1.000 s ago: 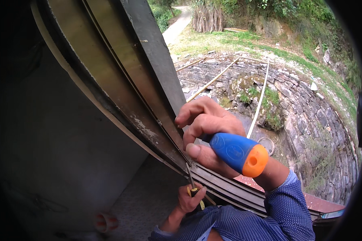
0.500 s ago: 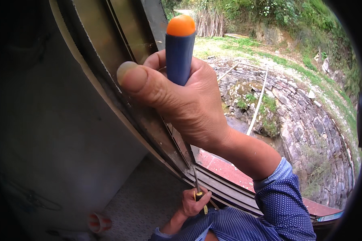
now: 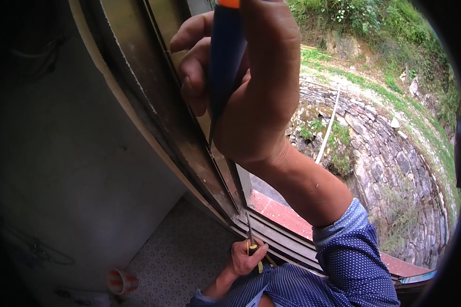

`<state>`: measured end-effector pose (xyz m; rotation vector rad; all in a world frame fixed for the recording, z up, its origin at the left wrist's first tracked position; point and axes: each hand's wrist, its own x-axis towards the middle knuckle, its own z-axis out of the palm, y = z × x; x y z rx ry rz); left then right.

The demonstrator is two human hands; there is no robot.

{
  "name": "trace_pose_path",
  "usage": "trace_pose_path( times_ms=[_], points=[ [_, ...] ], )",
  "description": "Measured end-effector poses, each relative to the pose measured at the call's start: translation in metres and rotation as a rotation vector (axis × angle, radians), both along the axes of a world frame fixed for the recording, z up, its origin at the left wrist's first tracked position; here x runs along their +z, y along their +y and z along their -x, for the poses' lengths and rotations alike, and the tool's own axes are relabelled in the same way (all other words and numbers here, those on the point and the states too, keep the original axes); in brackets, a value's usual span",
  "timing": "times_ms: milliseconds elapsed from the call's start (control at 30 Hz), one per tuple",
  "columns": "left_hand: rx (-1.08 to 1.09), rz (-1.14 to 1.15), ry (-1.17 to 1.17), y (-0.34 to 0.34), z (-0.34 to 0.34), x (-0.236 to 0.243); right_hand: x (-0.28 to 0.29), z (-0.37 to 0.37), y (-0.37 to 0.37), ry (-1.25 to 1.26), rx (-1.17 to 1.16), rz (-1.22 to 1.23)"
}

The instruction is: The person scrapes debris and old sealant from the window frame using a chisel and a screwdriver. They repeatedly scrape along the bottom and side edges of the frame, removing material and clearing the groove.

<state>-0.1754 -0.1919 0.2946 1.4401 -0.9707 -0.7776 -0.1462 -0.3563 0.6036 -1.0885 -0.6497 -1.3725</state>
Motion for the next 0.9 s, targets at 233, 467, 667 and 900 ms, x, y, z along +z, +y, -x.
trace_pose_path(
  times_ms=[233,467,667,900],
  points=[
    [0.032,-0.006,-0.164,0.007,-0.005,-0.010,-0.008,-0.002,0.009,0.037,0.049,-0.023],
    [0.207,-0.418,-0.637,0.048,-0.039,-0.090,0.001,0.002,0.000,-0.104,0.061,-0.003],
    [0.294,-0.847,-0.567,0.150,-0.058,-0.207,-0.012,0.018,0.013,-0.050,0.162,-0.091],
    [0.565,-0.776,0.024,0.196,-0.045,-0.261,-0.011,0.016,0.005,0.028,-0.227,0.006]
  ],
)
